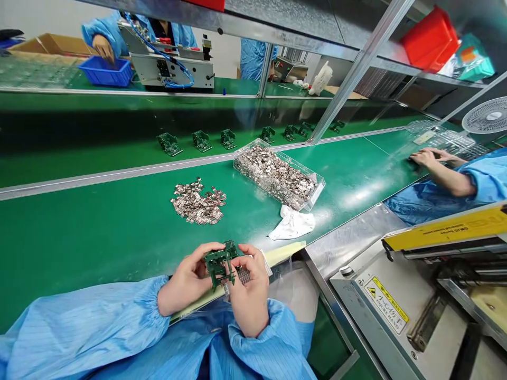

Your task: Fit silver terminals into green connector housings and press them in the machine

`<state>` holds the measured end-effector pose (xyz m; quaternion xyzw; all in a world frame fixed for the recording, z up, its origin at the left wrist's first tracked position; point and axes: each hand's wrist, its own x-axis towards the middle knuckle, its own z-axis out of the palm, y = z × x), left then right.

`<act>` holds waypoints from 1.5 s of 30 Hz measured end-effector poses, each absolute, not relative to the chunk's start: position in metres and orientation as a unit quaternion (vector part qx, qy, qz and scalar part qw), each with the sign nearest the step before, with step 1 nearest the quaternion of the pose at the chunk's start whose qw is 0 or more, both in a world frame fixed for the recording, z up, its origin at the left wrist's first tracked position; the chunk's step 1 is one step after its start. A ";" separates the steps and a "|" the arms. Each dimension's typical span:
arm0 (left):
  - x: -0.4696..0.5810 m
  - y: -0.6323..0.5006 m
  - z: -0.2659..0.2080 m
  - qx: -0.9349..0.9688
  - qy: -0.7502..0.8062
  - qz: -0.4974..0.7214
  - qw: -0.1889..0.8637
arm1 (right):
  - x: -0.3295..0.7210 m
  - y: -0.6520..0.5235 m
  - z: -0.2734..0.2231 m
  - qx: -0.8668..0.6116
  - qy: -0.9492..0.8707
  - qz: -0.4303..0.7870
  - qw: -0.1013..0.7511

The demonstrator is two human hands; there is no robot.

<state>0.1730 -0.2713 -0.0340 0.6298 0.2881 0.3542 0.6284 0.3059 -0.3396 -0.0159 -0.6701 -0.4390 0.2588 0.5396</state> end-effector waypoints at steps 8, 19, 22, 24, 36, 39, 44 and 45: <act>0.166 -0.271 -0.035 0.706 0.282 0.338 0.554 | 0.300 -0.343 -0.020 -0.639 -0.411 0.305 0.574; 0.166 -0.280 -0.035 0.675 0.323 0.328 0.577 | 0.295 -0.342 -0.017 -0.594 -0.287 0.384 0.646; 0.167 -0.281 -0.034 0.680 0.331 0.325 0.567 | 0.294 -0.344 -0.019 -0.594 -0.278 0.392 0.646; 0.169 -0.283 -0.034 0.683 0.333 0.322 0.565 | 0.294 -0.345 -0.020 -0.593 -0.270 0.393 0.649; 0.207 -0.275 -0.023 0.674 0.324 0.344 0.568 | 0.339 -0.404 -0.067 -0.669 -0.190 0.286 0.659; 0.236 -0.272 -0.026 0.669 0.311 0.349 0.579 | 0.347 -0.401 -0.088 -0.685 -0.205 0.296 0.633; 0.265 -0.273 -0.047 0.665 0.286 0.376 0.578 | 0.339 -0.375 -0.095 -0.665 -0.236 0.296 0.644; 0.266 -0.273 -0.050 0.665 0.286 0.377 0.578 | 0.338 -0.371 -0.096 -0.660 -0.238 0.295 0.649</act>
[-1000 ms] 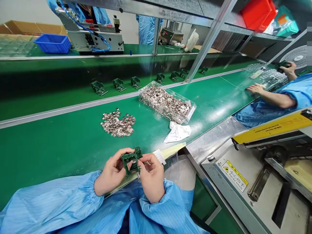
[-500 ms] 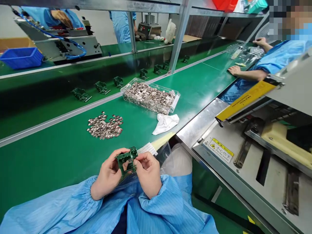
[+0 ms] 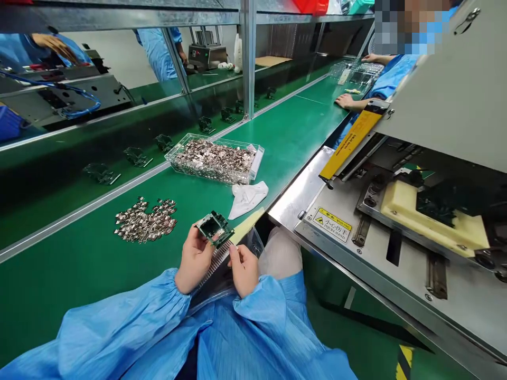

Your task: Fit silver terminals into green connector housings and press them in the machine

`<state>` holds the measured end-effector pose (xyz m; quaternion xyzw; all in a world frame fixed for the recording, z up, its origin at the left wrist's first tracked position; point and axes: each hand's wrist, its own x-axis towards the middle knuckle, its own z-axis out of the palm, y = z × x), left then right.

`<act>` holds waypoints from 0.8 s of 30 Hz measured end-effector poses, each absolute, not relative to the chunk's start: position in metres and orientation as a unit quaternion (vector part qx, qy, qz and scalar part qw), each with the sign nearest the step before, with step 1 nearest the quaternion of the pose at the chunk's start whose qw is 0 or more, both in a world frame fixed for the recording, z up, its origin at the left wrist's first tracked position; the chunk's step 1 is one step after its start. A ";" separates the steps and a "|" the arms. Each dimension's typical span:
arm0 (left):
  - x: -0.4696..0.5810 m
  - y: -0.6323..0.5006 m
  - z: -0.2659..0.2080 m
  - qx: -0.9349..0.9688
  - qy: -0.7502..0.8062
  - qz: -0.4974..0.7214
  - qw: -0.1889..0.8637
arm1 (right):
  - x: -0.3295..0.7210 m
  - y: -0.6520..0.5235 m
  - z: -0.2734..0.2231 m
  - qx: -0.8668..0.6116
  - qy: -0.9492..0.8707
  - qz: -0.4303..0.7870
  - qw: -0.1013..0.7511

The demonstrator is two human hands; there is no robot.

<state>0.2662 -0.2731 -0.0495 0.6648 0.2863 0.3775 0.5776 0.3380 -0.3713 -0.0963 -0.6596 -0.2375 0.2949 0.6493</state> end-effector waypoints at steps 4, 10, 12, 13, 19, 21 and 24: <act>0.264 -0.272 -0.054 0.674 0.294 0.382 0.560 | 0.341 -0.368 -0.110 -0.628 -0.244 0.311 0.670; 0.263 -0.274 -0.053 0.718 0.324 0.340 0.514 | 0.355 -0.381 -0.120 -0.596 -0.234 0.342 0.687; 0.263 -0.275 -0.052 0.724 0.329 0.327 0.511 | 0.355 -0.389 -0.116 -0.606 -0.232 0.337 0.682; 0.263 -0.275 -0.052 0.726 0.329 0.324 0.509 | 0.353 -0.392 -0.112 -0.612 -0.238 0.340 0.673; 0.263 -0.276 -0.054 0.718 0.330 0.344 0.508 | 0.328 -0.392 -0.099 -0.630 -0.305 0.378 0.607; 0.263 -0.276 -0.055 0.709 0.330 0.357 0.510 | 0.325 -0.387 -0.100 -0.634 -0.310 0.375 0.602; 0.264 -0.276 -0.057 0.699 0.330 0.368 0.517 | 0.323 -0.384 -0.103 -0.641 -0.312 0.361 0.601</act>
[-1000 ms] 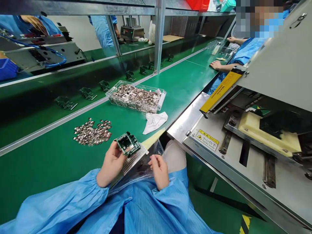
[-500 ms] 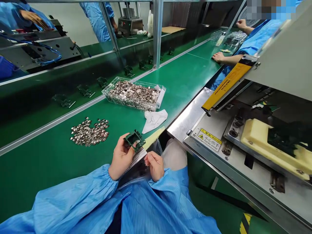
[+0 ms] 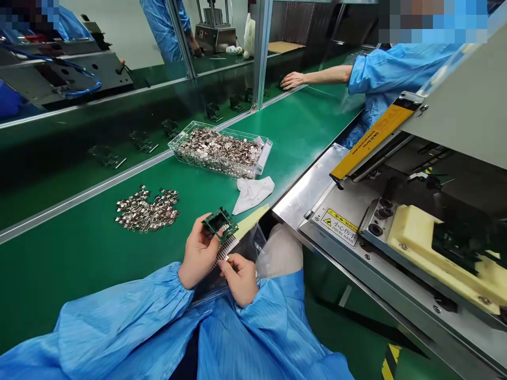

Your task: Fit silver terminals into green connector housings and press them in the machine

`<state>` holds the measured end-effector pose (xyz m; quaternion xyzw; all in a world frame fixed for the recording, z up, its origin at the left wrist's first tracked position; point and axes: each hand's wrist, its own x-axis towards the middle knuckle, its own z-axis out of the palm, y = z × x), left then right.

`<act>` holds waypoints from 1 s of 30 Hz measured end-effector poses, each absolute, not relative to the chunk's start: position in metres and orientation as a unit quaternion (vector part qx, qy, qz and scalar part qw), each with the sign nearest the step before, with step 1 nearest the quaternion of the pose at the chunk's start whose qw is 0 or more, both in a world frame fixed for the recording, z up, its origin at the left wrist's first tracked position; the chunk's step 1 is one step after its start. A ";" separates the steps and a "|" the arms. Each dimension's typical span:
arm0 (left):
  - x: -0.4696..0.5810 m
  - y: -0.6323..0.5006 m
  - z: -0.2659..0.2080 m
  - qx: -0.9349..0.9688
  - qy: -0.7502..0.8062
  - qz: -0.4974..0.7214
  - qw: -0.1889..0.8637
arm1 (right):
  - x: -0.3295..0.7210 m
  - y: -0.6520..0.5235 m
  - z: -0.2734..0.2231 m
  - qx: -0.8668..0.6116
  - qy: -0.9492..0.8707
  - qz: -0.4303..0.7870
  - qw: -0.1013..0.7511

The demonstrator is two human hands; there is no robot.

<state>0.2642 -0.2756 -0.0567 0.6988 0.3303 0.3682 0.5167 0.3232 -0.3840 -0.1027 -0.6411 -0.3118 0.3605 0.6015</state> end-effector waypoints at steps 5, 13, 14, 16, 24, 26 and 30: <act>0.266 -0.277 -0.055 0.688 0.333 0.376 0.524 | 0.319 -0.385 -0.105 -0.655 -0.333 0.310 0.603; 0.267 -0.280 -0.053 0.673 0.324 0.380 0.546 | 0.325 -0.381 -0.106 -0.671 -0.428 0.176 0.579; 0.267 -0.280 -0.053 0.672 0.323 0.381 0.547 | 0.326 -0.380 -0.106 -0.672 -0.440 0.166 0.573; 0.267 -0.280 -0.055 0.673 0.321 0.384 0.545 | 0.327 -0.380 -0.106 -0.673 -0.460 0.155 0.559; 0.267 -0.278 -0.056 0.664 0.318 0.394 0.550 | 0.342 -0.392 -0.106 -0.699 -0.500 0.199 0.471; 0.267 -0.278 -0.056 0.655 0.308 0.402 0.561 | 0.351 -0.399 -0.097 -0.715 -0.492 0.203 0.454; 0.263 -0.281 -0.056 0.624 0.271 0.402 0.613 | 0.363 -0.409 -0.063 -0.736 -0.418 0.186 0.498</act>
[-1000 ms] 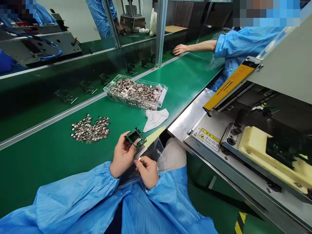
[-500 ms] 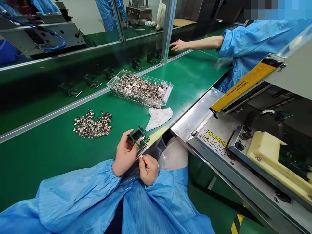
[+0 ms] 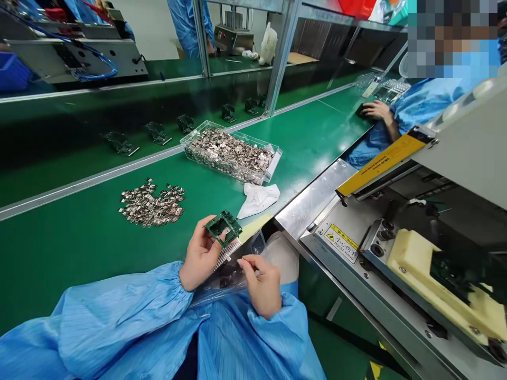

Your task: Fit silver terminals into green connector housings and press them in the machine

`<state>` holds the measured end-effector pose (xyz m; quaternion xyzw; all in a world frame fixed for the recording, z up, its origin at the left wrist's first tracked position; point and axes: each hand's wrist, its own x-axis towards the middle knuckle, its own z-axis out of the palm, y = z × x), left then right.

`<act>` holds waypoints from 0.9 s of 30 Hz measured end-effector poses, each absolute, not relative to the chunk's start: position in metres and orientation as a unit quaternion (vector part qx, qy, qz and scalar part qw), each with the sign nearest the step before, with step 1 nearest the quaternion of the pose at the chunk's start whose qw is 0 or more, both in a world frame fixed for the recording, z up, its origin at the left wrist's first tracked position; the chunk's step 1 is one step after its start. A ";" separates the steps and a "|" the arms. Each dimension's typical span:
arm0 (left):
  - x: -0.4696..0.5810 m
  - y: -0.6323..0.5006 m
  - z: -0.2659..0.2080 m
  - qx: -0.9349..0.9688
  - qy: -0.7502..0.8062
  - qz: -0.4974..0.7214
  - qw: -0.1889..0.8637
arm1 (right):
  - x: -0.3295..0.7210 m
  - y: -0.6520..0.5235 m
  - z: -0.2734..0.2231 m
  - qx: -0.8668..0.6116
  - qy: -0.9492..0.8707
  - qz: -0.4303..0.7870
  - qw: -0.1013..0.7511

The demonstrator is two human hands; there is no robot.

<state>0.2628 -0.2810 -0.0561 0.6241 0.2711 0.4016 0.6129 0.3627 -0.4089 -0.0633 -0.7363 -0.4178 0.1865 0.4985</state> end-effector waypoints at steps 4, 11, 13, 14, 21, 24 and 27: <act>0.258 -0.285 -0.054 0.617 0.239 0.396 0.636 | 0.360 -0.399 -0.035 -0.692 -0.358 0.165 0.604; 0.252 -0.287 -0.046 0.628 0.201 0.399 0.638 | 0.341 -0.362 -0.031 -0.690 -0.392 0.024 0.608; 0.251 -0.288 -0.044 0.633 0.207 0.393 0.634 | 0.337 -0.356 -0.031 -0.699 -0.392 0.032 0.598; 0.251 -0.288 -0.044 0.634 0.212 0.390 0.633 | 0.335 -0.354 -0.030 -0.703 -0.389 0.035 0.594; 0.248 -0.292 -0.043 0.640 0.232 0.376 0.629 | 0.337 -0.352 -0.031 -0.687 -0.330 0.120 0.636; 0.247 -0.293 -0.044 0.644 0.233 0.373 0.626 | 0.338 -0.352 -0.031 -0.666 -0.306 0.142 0.666; 0.246 -0.294 -0.043 0.650 0.240 0.373 0.617 | 0.337 -0.352 -0.031 -0.657 -0.307 0.148 0.672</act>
